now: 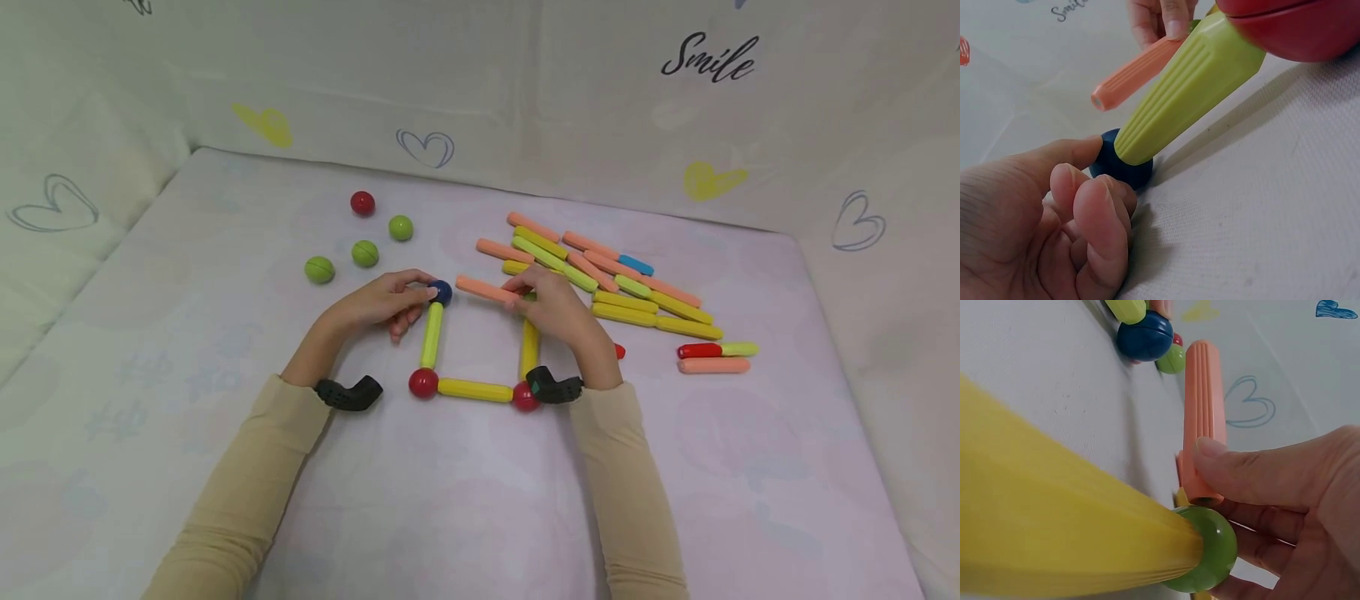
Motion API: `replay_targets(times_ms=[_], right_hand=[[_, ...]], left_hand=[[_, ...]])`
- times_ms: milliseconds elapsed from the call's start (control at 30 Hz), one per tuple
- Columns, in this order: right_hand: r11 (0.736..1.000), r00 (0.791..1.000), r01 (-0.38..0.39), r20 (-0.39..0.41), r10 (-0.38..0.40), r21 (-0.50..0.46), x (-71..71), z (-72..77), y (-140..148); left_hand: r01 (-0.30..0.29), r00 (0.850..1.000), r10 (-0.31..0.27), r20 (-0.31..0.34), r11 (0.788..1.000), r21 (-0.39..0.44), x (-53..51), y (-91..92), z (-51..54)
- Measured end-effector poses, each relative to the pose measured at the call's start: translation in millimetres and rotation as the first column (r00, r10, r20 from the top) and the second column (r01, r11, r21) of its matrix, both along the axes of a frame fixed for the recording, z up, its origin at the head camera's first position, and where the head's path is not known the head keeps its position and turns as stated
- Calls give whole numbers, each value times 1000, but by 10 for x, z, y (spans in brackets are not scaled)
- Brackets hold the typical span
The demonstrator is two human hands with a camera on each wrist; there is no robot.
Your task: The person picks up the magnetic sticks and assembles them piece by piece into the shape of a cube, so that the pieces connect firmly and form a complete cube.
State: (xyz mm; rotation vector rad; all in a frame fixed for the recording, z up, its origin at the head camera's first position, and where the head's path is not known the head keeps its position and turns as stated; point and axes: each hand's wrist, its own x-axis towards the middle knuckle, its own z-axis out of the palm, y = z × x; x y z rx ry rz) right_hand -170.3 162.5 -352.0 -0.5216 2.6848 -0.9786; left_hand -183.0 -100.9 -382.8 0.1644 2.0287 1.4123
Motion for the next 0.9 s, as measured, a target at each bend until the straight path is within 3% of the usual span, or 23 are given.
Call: replay_targets(times_ms=[433, 900], right_hand=[[1000, 999, -6, 34, 6, 6, -20, -46, 45], [998, 994, 37, 104, -41, 43, -15, -53, 37]], left_hand=[[-21, 1000, 21, -7, 1000, -9, 2, 30, -1], [-73, 997, 74, 5, 996, -59, 1, 64, -3]])
